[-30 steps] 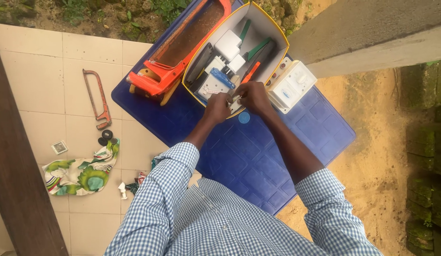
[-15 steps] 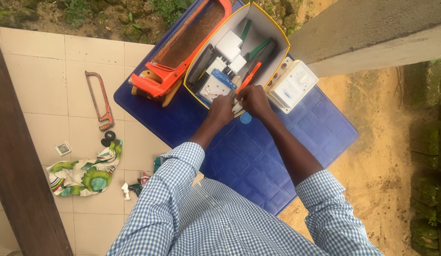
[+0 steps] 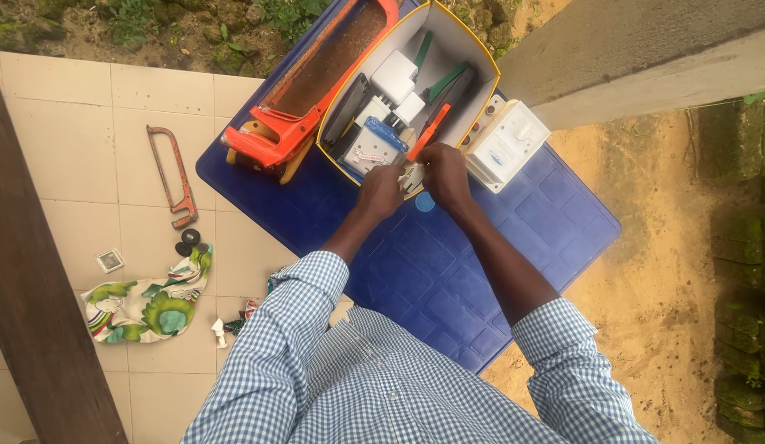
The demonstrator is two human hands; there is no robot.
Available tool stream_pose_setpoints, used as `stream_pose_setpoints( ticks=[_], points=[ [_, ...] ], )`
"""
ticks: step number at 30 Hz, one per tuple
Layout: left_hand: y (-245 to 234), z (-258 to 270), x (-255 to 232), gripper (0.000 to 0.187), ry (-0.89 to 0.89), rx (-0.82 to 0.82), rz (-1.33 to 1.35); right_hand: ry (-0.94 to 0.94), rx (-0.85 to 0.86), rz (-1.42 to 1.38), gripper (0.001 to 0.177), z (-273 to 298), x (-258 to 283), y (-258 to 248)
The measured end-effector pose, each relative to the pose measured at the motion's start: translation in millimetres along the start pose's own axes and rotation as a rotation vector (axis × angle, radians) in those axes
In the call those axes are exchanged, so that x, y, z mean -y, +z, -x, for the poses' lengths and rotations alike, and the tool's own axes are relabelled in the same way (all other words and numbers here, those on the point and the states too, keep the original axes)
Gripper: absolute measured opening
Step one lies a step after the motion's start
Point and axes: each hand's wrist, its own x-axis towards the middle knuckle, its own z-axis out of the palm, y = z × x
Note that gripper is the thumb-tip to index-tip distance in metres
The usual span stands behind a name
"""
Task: Organizing electrical components and tools into a container.
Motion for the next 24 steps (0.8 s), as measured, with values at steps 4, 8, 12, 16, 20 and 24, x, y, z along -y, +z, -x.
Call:
stream_pose_setpoints(
  ticks=[4,8,12,16,20,24],
  points=[
    [2.2,7.3,2.1,0.030,0.057,-0.115,0.014,0.106,0.000,-0.068,0.027,1.4,17.2,-12.1],
    [-7.4,12.9,-6.5,0.032,0.025,-0.081,0.072,0.177,-0.006,-0.108,0.025,5.6,24.7,-18.0],
    [-14.4,19.7,-8.4,0.033,0.057,-0.130,0.150,0.186,-0.009,-0.160,0.024,13.5,28.8,-18.1],
    [-24.2,31.4,-9.8,0.031,0.045,-0.158,0.172,0.247,0.004,-0.193,0.023,23.8,38.6,-14.1],
    [-39.3,43.6,-14.9,0.026,0.044,-0.205,0.277,0.255,0.022,-0.243,0.021,31.1,55.5,-11.7],
    [-49.5,65.2,-15.0,0.026,0.074,-0.288,0.340,0.185,0.038,-0.292,0.020,44.5,78.3,-8.0]
  ],
)
